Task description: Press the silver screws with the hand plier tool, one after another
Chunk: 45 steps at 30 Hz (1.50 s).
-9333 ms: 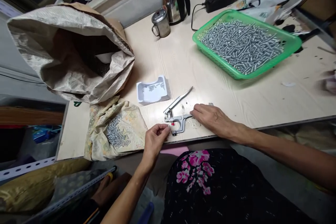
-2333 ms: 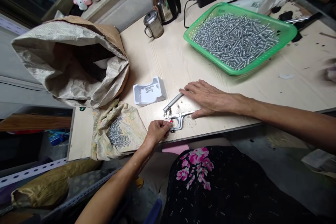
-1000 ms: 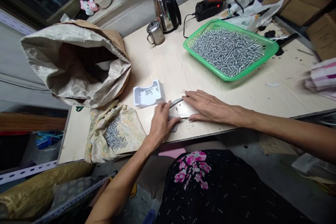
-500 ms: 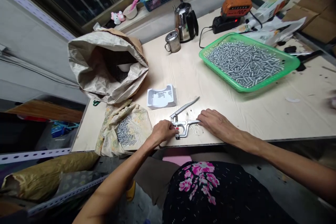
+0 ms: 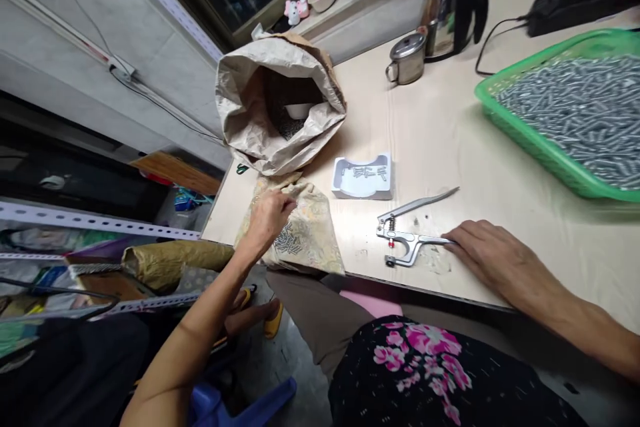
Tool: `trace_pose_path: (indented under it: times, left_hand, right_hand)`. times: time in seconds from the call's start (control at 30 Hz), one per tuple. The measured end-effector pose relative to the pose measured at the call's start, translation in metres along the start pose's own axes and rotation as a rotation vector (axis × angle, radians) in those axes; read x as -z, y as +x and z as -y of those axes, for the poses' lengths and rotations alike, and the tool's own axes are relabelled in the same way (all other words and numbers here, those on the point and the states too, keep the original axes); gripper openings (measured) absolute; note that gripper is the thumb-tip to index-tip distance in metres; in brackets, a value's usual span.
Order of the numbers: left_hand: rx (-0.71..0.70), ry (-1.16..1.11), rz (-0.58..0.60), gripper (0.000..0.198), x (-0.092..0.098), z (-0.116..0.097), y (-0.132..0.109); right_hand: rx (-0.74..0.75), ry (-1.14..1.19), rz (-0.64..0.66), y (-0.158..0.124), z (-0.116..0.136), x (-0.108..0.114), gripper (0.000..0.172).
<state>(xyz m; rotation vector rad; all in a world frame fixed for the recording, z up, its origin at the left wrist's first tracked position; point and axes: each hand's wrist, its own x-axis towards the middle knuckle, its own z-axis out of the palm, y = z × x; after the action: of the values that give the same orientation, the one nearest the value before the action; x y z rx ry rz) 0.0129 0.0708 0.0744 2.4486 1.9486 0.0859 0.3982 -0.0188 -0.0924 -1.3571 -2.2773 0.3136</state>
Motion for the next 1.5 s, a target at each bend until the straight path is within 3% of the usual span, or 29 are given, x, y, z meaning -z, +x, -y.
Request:
trace_pose_path:
  times: [0.13,0.3,0.43,0.6,0.73,0.93,1.07,1.17,1.23,1.37,1.5]
  left_hand:
    - [0.017,0.146,0.304,0.019,-0.036,0.027,-0.032]
    - [0.191,0.201,0.370,0.022,-0.058,0.024,-0.053]
    - [0.179,0.241,0.406,0.019,-0.067,0.025,-0.054]
    - [0.023,0.395,0.406,0.025,-0.075,0.027,-0.054]
    - [-0.062,0.495,0.324,0.026,-0.076,0.027,-0.056]
    - [-0.202,0.523,0.328,0.023,-0.076,0.037,-0.053]
    - [-0.170,0.364,0.162,0.021,-0.070,0.041,-0.047]
    - [-0.037,0.034,-0.036,0.019,-0.061,0.025,-0.043]
    - [0.088,-0.272,-0.058,0.020,-0.057,0.000,-0.042]
    - [0.209,-0.767,0.122,0.024,-0.063,-0.067,-0.039]
    - [0.282,-0.978,0.263,0.030,-0.084,-0.119,-0.035]
  right_hand:
    - [0.024,-0.045,-0.041,-0.003,0.000,-0.003,0.019]
    - [0.046,-0.120,-0.051,-0.003,0.004,-0.002,0.026]
    - [0.052,-0.143,-0.047,-0.003,0.005,-0.001,0.027]
    - [0.051,-0.150,-0.053,-0.002,0.006,0.001,0.026]
    - [0.050,-0.163,-0.064,-0.001,0.008,0.002,0.022]
    - [0.047,-0.160,-0.063,0.000,0.010,0.004,0.019]
    - [0.042,-0.156,-0.079,0.000,0.011,0.004,0.019]
    - [0.027,-0.158,-0.084,0.002,0.015,0.006,0.020]
    - [0.013,-0.167,-0.077,0.004,0.018,0.009,0.018]
    - [-0.017,-0.208,-0.030,0.009,0.024,0.016,0.019]
    - [-0.042,-0.187,-0.005,0.012,0.025,0.020,0.021]
